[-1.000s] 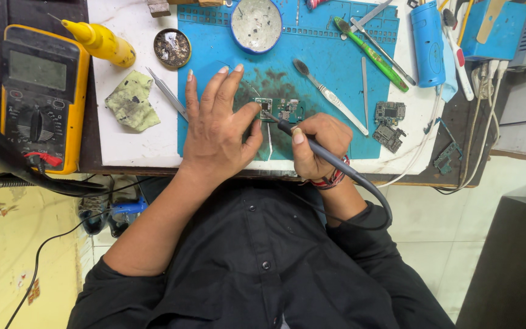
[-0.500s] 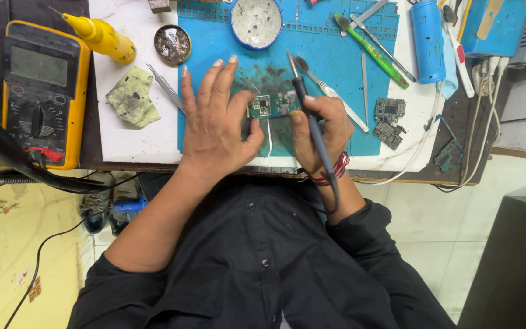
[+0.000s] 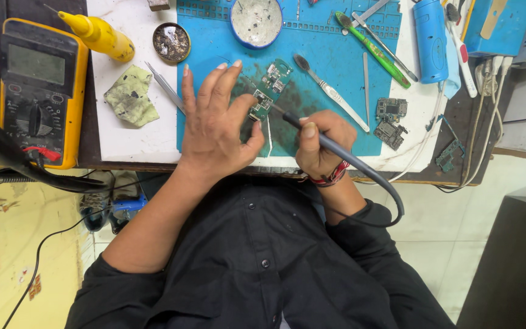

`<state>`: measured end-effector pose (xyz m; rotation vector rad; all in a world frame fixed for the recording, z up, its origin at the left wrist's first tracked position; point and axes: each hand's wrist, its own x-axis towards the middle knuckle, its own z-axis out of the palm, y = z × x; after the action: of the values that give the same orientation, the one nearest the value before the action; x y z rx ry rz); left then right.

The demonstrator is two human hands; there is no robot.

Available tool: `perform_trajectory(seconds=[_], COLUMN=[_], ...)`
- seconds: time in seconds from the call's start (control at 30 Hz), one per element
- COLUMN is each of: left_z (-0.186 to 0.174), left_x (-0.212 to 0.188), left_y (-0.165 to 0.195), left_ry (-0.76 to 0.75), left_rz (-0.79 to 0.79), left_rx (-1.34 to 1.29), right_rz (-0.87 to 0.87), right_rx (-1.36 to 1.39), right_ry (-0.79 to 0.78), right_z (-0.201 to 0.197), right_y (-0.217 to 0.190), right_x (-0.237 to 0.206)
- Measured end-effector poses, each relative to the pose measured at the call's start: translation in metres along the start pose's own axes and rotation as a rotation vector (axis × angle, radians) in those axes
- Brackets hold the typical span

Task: The person solders components on small green circuit boards at a workbench, holding each board steady with one hand while applying a soldering iron with the other. They reposition the boards on the mat, work on different boards one at a time, and use a metal probe to touch points on the boards between soldering passes.

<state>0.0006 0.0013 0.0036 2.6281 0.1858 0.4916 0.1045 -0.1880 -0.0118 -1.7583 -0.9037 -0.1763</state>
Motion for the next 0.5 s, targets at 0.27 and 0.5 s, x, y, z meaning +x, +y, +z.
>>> perform_trajectory(seconds=[0.27, 0.5], left_z=[0.0, 0.0], left_x=[0.001, 0.0], left_y=[0.0, 0.0], left_ry=[-0.012, -0.02], left_rz=[0.006, 0.006], left_rx=[-0.006, -0.003], right_rz=[-0.143, -0.15], right_rx=[-0.068, -0.092], right_ry=[-0.073, -0.077], right_z=[0.003, 0.005], right_y=[-0.004, -0.004], right_x=[0.012, 0.012])
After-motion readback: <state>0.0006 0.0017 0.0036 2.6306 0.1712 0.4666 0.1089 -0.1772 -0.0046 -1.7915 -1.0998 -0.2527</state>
